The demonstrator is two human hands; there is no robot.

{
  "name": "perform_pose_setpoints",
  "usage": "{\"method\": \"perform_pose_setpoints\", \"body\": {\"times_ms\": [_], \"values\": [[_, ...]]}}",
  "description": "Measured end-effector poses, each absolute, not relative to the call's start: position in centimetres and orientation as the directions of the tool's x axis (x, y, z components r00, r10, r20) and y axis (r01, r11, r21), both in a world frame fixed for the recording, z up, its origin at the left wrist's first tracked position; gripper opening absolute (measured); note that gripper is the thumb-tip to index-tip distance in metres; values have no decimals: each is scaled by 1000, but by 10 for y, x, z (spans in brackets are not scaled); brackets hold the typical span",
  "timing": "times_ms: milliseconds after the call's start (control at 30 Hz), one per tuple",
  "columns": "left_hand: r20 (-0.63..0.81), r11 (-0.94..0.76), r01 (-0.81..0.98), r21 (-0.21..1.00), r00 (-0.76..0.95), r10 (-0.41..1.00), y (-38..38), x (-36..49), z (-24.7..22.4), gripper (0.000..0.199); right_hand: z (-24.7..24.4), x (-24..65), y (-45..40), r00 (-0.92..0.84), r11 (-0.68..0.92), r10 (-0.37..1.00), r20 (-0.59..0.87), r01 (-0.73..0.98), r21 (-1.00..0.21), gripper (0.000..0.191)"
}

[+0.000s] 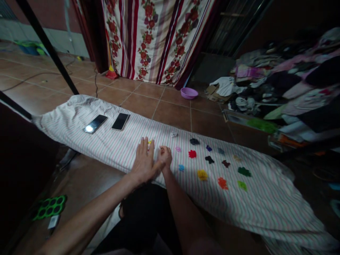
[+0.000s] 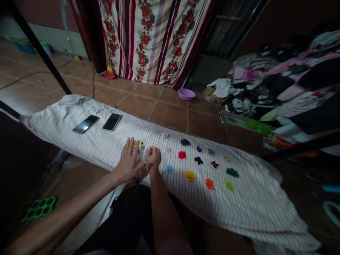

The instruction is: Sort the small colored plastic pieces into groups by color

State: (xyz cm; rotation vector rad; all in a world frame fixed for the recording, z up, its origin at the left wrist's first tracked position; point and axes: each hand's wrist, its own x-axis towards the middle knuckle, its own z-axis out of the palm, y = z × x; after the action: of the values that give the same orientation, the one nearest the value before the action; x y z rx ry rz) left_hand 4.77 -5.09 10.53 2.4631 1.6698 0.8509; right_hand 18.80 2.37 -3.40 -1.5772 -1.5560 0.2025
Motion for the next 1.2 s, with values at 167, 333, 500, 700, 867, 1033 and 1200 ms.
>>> {"method": "perform_pose_setpoints", "body": {"times_ms": [167, 333, 500, 700, 867, 1033, 1200], "values": [[299, -169, 962, 213, 100, 949, -13, 18, 5, 100, -33, 186, 27, 315, 99, 840, 442, 712, -695, 25], [303, -223, 956, 192, 159, 940, 1, 12, -18, 94, -33, 187, 27, 307, 104, 841, 446, 717, -689, 23], [290, -220, 950, 222, 151, 945, 10, 19, -16, 92, -30, 185, 25, 308, 112, 837, 453, 714, -691, 22], [302, -209, 949, 237, 132, 944, 9, 21, -13, 84, -28, 183, 23, 304, 101, 854, 422, 699, -708, 22], [315, -189, 951, 245, 106, 943, 9, 22, -12, 84, -27, 187, 25, 284, 60, 897, 339, 681, -730, 22], [322, -211, 951, 227, 131, 938, 7, 22, -8, 80, -19, 198, 26, 250, 87, 914, 318, 646, -758, 20], [305, -201, 952, 232, 125, 944, 5, 22, -3, 84, -5, 232, 18, 295, 66, 895, 335, 655, -753, 19]]}}
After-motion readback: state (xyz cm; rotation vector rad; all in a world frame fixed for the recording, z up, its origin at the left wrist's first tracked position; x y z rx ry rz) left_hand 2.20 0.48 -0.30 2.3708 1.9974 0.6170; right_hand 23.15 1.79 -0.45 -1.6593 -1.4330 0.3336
